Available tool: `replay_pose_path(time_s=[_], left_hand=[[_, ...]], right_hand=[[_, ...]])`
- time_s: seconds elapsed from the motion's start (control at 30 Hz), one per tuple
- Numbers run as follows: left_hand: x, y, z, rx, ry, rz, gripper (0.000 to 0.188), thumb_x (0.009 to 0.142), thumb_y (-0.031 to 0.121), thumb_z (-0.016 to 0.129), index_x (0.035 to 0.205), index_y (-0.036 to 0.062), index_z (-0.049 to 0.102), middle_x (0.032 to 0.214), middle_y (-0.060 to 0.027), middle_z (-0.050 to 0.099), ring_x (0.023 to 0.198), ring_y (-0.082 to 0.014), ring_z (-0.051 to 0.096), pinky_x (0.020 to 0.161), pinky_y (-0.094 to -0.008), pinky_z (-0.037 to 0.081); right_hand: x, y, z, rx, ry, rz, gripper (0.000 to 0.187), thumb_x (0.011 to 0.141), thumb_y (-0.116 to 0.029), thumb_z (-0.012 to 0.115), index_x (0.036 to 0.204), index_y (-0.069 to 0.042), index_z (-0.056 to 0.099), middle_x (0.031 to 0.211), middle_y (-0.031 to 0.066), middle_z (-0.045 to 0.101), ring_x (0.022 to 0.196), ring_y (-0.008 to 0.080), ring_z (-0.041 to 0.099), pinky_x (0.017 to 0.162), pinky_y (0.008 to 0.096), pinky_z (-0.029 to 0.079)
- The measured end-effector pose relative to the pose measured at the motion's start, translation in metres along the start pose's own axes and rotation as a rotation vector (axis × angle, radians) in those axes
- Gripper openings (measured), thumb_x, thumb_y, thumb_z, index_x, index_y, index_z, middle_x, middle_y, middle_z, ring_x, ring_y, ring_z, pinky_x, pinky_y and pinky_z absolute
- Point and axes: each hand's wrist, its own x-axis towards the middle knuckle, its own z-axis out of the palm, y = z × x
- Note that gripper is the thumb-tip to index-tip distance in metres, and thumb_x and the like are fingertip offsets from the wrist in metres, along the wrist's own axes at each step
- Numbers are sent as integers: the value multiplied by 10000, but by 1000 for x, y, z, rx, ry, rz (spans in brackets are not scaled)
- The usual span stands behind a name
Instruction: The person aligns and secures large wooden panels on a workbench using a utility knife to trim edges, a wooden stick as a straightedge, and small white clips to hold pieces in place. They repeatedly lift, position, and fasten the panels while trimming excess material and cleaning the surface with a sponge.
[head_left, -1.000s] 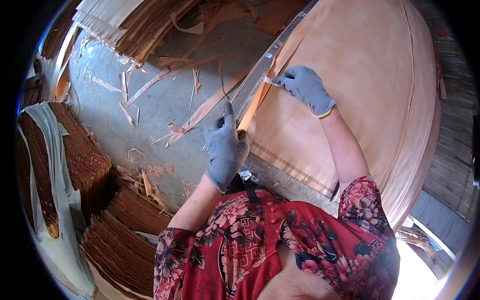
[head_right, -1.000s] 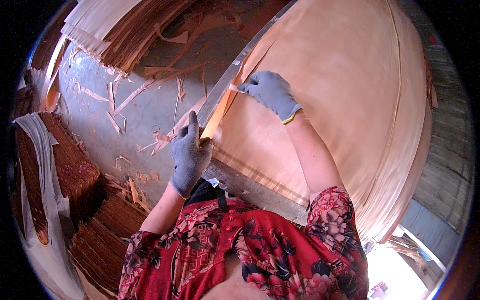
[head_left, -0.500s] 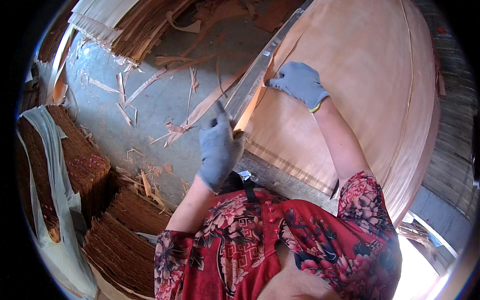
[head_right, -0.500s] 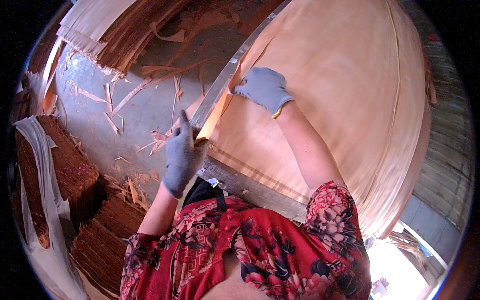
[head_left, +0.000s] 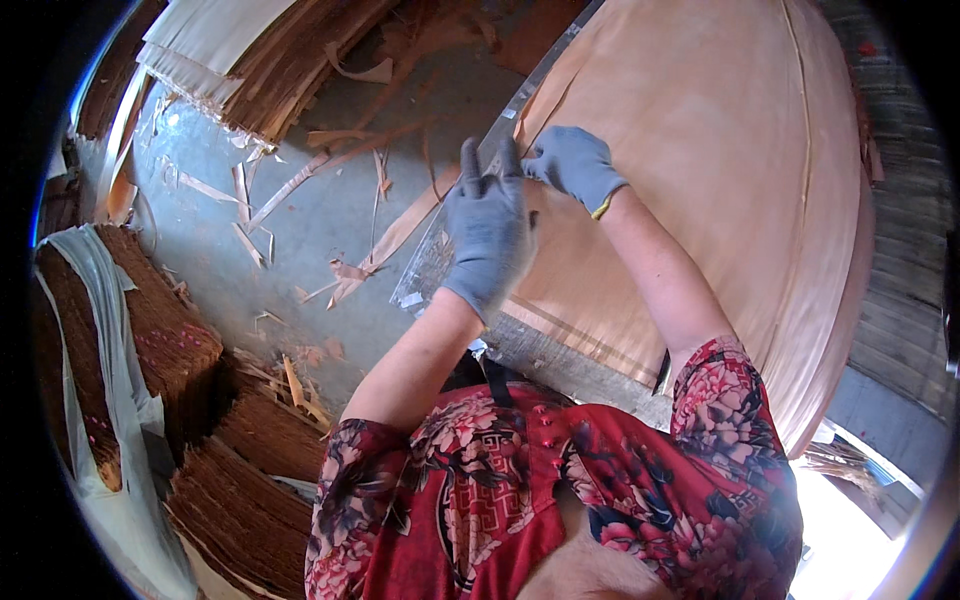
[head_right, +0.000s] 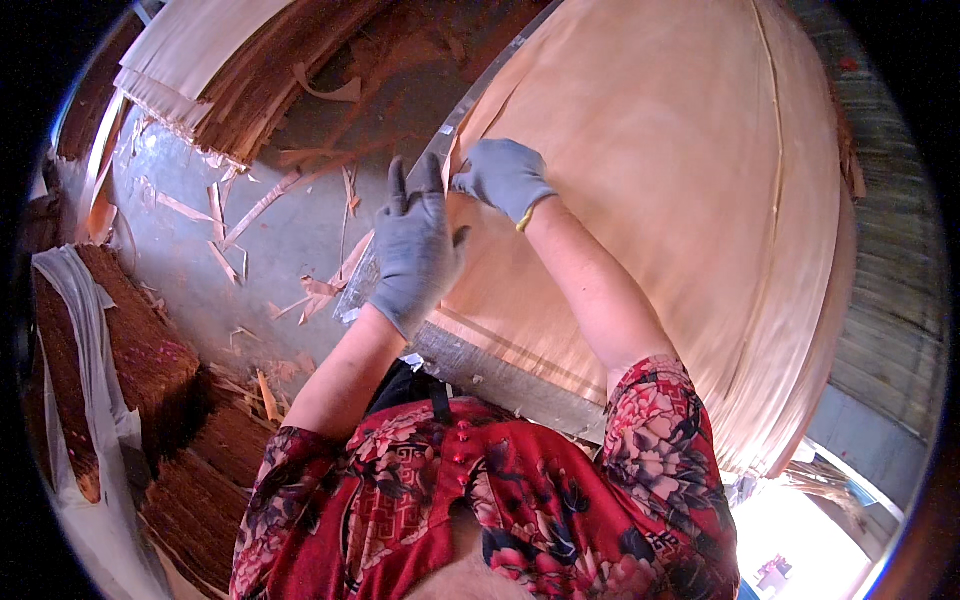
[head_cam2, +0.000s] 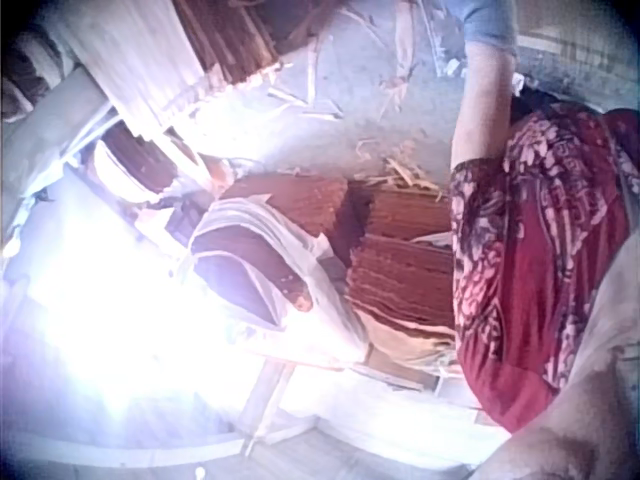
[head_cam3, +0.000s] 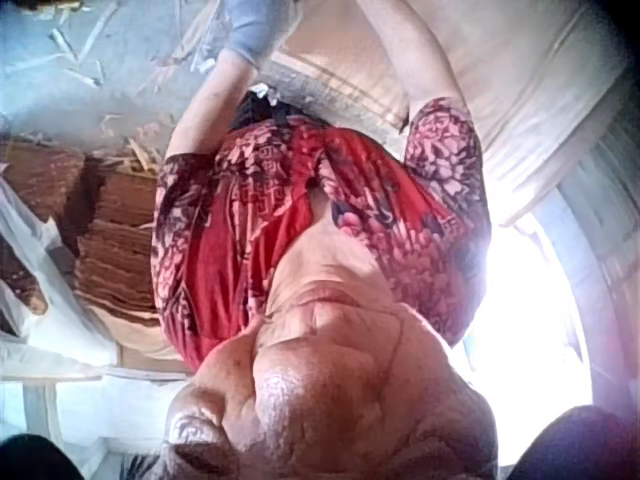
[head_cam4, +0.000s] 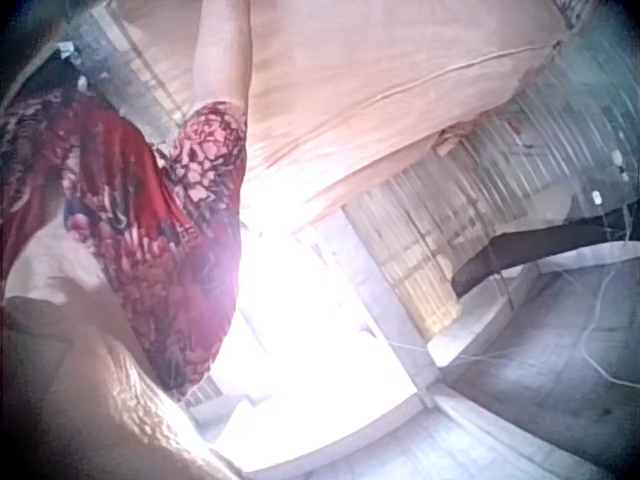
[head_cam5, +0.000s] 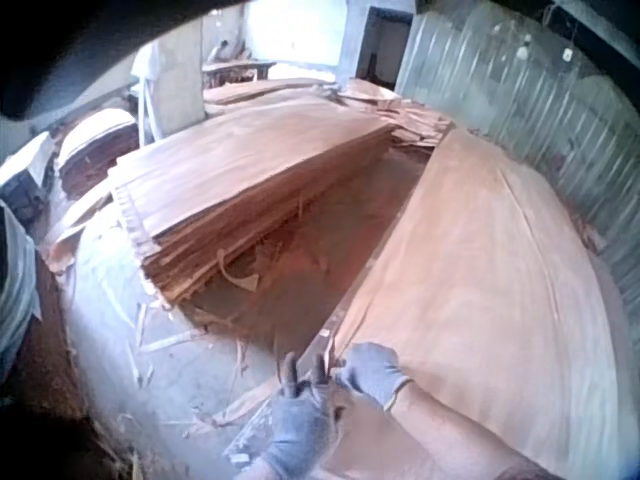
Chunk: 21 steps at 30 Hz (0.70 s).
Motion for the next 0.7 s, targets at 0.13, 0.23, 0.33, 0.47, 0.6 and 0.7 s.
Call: replay_pose_path(time_s=[0.13, 0.23, 0.33, 0.47, 0.6, 0.7], left_hand=[[-2, -24, 13, -108, -113, -246, 758, 700, 79, 610, 1344, -63, 237, 918, -248, 570, 860, -337, 561, 715, -428, 441], [-7, -43, 30, -157, 29, -274, 715, 708, 63, 584, 1327, -89, 259, 768, -224, 589, 669, -343, 584, 605, -412, 459], [-4, -45, 30, -235, -18, -340, 695, 712, 72, 581, 1318, -89, 281, 763, -218, 592, 638, -336, 582, 581, -421, 454], [4, -39, 11, -97, -39, -287, 695, 715, 87, 584, 1319, -82, 284, 754, -206, 598, 637, -340, 589, 586, -426, 453], [5, -40, 8, -15, 22, -165, 691, 714, 87, 580, 1323, -69, 292, 741, -188, 607, 652, -341, 599, 604, -417, 464], [7, -46, 10, -320, -121, -422, 697, 714, 99, 589, 1328, -58, 299, 765, -186, 610, 670, -332, 601, 606, -404, 467]], right_hand=[[-6, 7, -2, 167, -4, 7, 430, 714, -541, 625, 741, -115, 674, 797, 107, 658, 784, 259, 626, 691, 371, 478], [-11, 2, -17, 283, -107, 37, 442, 695, -548, 651, 714, -107, 663, 724, 93, 647, 710, 228, 617, 664, 350, 471], [-12, 5, -18, 442, -148, 78, 440, 694, -522, 673, 665, -84, 642, 605, 66, 609, 590, 181, 582, 609, 315, 451], [-9, 14, -5, 761, -142, 58, 432, 703, -480, 689, 641, -58, 624, 548, 52, 576, 515, 157, 548, 566, 283, 436], [-13, 4, -7, 647, -77, 51, 360, 727, -353, 709, 600, -44, 572, 528, 35, 519, 483, 120, 471, 489, 269, 380], [-9, 11, -3, 648, -114, 52, 446, 699, -491, 688, 639, -55, 618, 552, 59, 580, 514, 163, 550, 563, 286, 440]])
